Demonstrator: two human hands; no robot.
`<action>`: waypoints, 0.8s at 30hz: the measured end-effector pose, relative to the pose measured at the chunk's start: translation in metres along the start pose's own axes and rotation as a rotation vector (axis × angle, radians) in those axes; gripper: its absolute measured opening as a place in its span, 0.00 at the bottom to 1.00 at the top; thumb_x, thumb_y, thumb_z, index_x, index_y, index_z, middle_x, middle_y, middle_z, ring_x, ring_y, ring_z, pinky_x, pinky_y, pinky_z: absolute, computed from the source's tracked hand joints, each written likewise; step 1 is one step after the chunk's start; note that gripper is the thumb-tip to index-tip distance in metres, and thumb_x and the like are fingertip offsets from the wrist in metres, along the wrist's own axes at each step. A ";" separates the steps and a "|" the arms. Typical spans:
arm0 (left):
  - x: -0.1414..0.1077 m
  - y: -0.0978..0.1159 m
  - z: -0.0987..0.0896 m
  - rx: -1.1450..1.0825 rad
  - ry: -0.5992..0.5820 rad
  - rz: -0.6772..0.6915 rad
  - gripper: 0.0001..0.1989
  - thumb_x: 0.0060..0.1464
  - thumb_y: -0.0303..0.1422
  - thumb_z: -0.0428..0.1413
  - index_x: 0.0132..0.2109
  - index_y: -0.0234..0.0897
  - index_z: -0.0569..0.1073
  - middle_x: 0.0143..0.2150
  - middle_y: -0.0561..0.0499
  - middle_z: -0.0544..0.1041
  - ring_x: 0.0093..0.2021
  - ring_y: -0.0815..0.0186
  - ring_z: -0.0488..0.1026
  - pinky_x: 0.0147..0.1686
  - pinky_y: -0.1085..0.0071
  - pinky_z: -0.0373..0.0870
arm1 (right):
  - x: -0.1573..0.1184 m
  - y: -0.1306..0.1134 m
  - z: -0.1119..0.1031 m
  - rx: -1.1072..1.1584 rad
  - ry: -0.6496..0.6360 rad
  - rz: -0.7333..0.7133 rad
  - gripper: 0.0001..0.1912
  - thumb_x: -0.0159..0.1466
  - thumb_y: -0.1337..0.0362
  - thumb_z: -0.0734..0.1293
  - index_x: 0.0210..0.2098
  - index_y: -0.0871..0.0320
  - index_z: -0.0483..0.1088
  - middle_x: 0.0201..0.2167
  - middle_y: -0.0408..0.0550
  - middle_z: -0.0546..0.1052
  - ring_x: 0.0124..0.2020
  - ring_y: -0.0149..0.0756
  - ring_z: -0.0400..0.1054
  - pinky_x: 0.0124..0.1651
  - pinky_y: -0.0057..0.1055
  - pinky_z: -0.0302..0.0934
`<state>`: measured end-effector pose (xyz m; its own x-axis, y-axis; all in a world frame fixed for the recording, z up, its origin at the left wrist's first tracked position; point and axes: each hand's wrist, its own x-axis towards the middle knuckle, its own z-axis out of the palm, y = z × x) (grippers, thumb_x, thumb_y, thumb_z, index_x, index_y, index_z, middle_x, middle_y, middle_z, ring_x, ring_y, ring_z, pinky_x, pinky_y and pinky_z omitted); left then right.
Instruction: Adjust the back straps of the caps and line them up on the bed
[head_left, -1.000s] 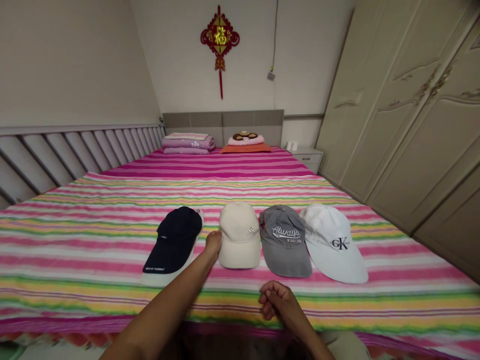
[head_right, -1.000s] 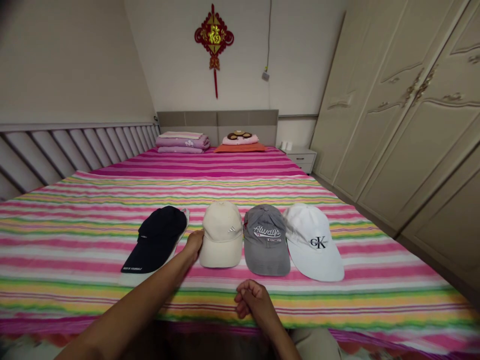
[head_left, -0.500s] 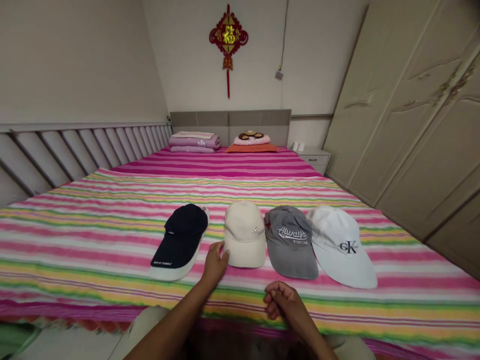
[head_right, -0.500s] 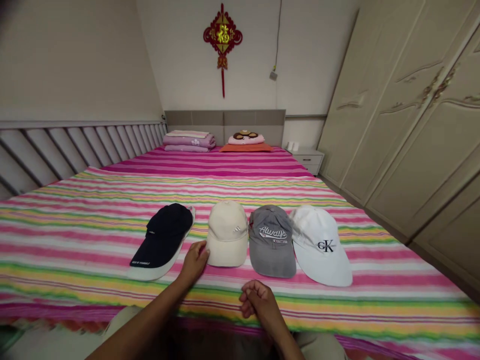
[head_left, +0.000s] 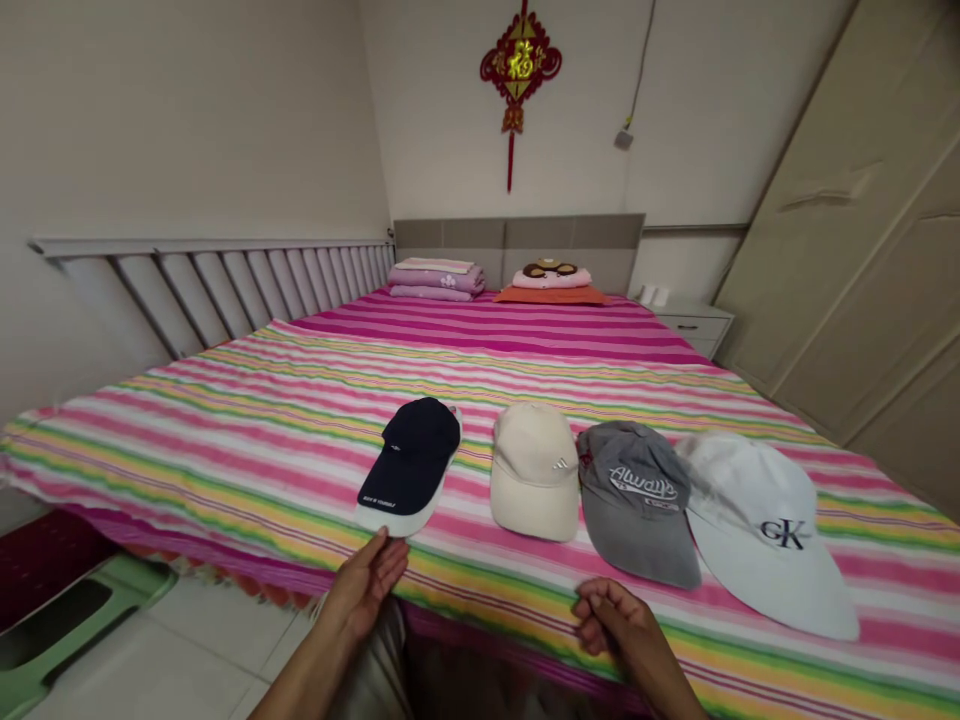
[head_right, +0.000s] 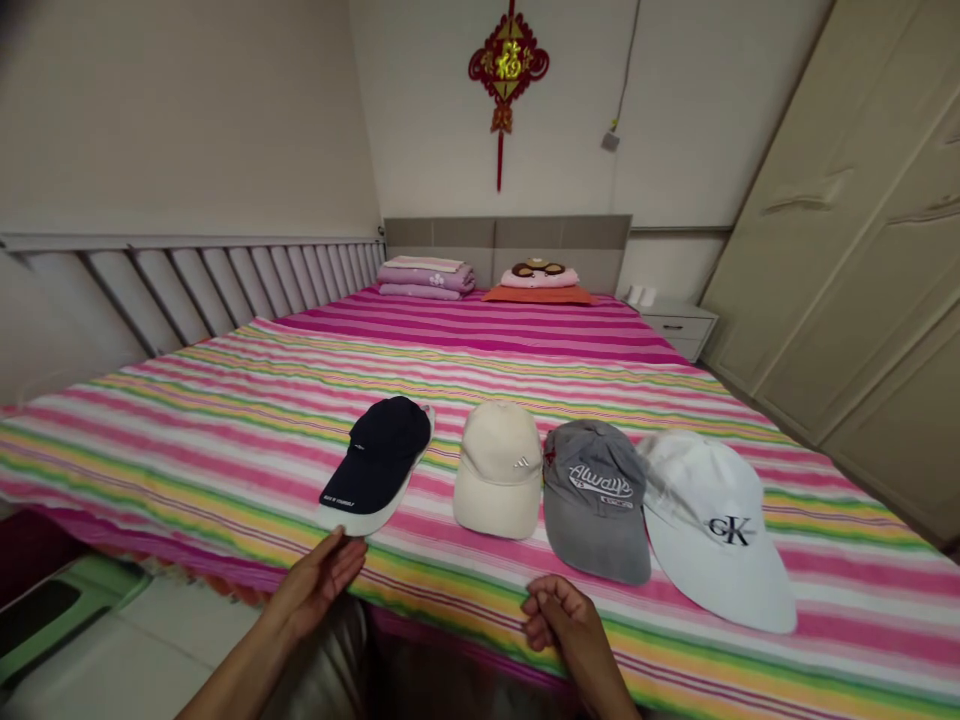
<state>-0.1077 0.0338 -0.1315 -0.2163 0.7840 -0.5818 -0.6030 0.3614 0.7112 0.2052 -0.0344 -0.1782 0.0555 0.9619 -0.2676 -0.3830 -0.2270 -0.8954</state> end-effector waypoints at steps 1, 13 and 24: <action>0.005 0.006 0.001 -0.066 0.019 0.022 0.01 0.49 0.24 0.54 0.32 0.30 0.70 0.25 0.45 0.76 0.25 0.65 0.75 0.26 0.73 0.72 | 0.000 0.000 0.000 0.001 0.004 -0.004 0.18 0.43 0.53 0.73 0.26 0.60 0.68 0.18 0.42 0.73 0.15 0.26 0.64 0.18 0.23 0.57; 0.037 0.034 0.025 -0.402 -0.002 0.077 0.10 0.51 0.19 0.48 0.38 0.32 0.70 0.20 0.54 0.76 0.20 0.70 0.73 0.22 0.78 0.73 | 0.002 0.003 -0.001 -0.011 0.016 -0.015 0.18 0.44 0.53 0.72 0.26 0.60 0.68 0.18 0.41 0.73 0.15 0.25 0.64 0.18 0.23 0.56; 0.062 0.072 -0.013 -0.330 -0.106 0.228 0.13 0.54 0.21 0.45 0.43 0.33 0.70 0.25 0.51 0.78 0.27 0.70 0.75 0.31 0.76 0.74 | 0.002 0.002 -0.001 -0.018 0.016 -0.004 0.18 0.44 0.53 0.72 0.26 0.60 0.68 0.18 0.41 0.72 0.15 0.26 0.63 0.19 0.23 0.56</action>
<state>-0.1740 0.1017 -0.1215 -0.3030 0.8790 -0.3682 -0.7662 0.0051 0.6426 0.2052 -0.0332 -0.1813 0.0719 0.9604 -0.2693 -0.3663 -0.2257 -0.9027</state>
